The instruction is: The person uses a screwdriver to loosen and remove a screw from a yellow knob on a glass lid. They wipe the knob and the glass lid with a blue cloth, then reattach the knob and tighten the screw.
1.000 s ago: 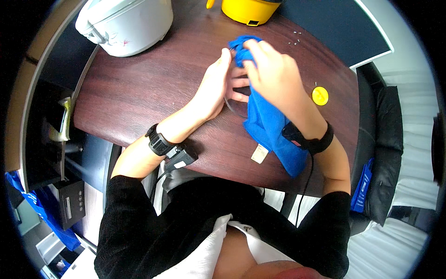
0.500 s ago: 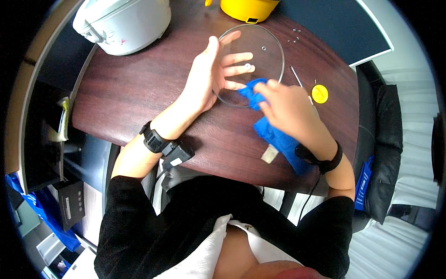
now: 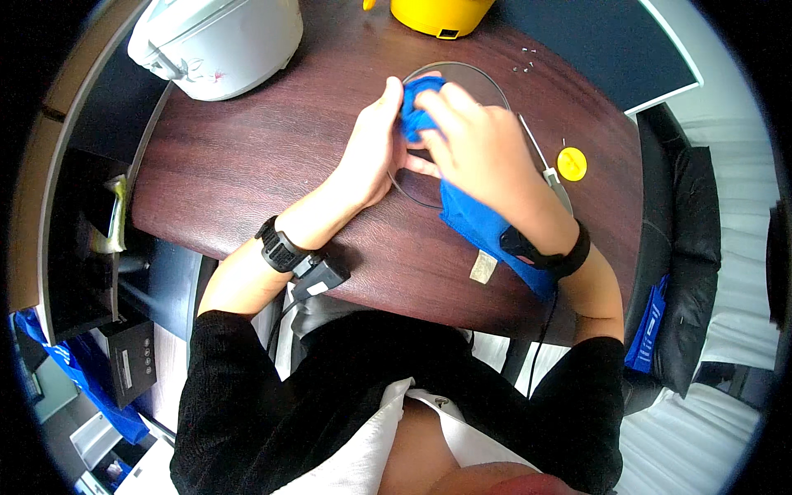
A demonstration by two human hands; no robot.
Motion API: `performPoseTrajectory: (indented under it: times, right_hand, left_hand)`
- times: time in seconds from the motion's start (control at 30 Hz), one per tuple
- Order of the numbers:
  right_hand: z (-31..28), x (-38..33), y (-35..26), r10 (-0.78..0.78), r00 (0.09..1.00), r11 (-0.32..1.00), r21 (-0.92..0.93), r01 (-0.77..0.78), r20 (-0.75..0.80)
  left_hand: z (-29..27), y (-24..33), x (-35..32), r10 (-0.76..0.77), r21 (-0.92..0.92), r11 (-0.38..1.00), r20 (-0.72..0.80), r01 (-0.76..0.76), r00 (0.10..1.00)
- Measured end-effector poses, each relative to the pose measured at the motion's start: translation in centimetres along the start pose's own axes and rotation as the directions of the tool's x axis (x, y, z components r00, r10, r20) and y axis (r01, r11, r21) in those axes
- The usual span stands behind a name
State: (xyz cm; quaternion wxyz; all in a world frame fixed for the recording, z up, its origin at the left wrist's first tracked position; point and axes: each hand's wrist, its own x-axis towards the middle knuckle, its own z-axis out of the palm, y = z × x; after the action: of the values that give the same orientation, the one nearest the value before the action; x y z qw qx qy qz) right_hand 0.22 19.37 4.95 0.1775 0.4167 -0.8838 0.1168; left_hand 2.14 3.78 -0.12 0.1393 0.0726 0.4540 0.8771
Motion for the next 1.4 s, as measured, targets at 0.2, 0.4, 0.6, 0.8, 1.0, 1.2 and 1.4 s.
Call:
performPoseTrajectory:
  times: [0.2,0.4,0.6,0.8,1.0,1.2,1.4]
  right_hand:
    - [-0.4,-2.9,-1.6,-0.117,0.980,0.978,0.190,0.085,0.163]
    - [-2.1,-4.5,0.5,0.143,0.961,0.990,-0.026,-0.141,0.238]
    - [-0.3,-2.9,4.2,0.187,0.973,0.959,-0.187,-0.211,-0.138]
    - [0.2,-1.4,1.9,0.030,0.999,0.999,-0.010,-0.030,-0.045]
    - [-0.6,-1.2,0.5,-0.051,0.998,0.999,-0.015,0.052,0.035]
    - [-0.1,-0.8,1.5,-0.047,0.999,0.998,-0.047,0.048,0.022]
    - [-0.7,-1.4,3.3,0.052,0.998,0.984,-0.170,-0.056,-0.025]
  left_hand:
    - [-0.5,0.4,0.2,0.054,-0.039,0.998,0.028,-0.053,0.998]
    - [-0.8,0.4,0.1,0.032,-0.025,0.999,0.042,-0.031,0.999]
    - [-0.1,0.4,0.2,0.007,0.015,1.000,0.028,-0.008,1.000]
    - [-0.1,0.8,0.0,-0.002,0.054,0.999,-0.016,0.003,1.000]
    - [0.2,0.5,-0.2,0.013,0.044,0.999,-0.021,-0.012,1.000]
    - [-0.3,0.4,0.4,-0.008,0.014,1.000,-0.023,0.009,1.000]
    - [-0.7,0.6,0.2,0.011,0.020,1.000,0.013,-0.011,1.000]
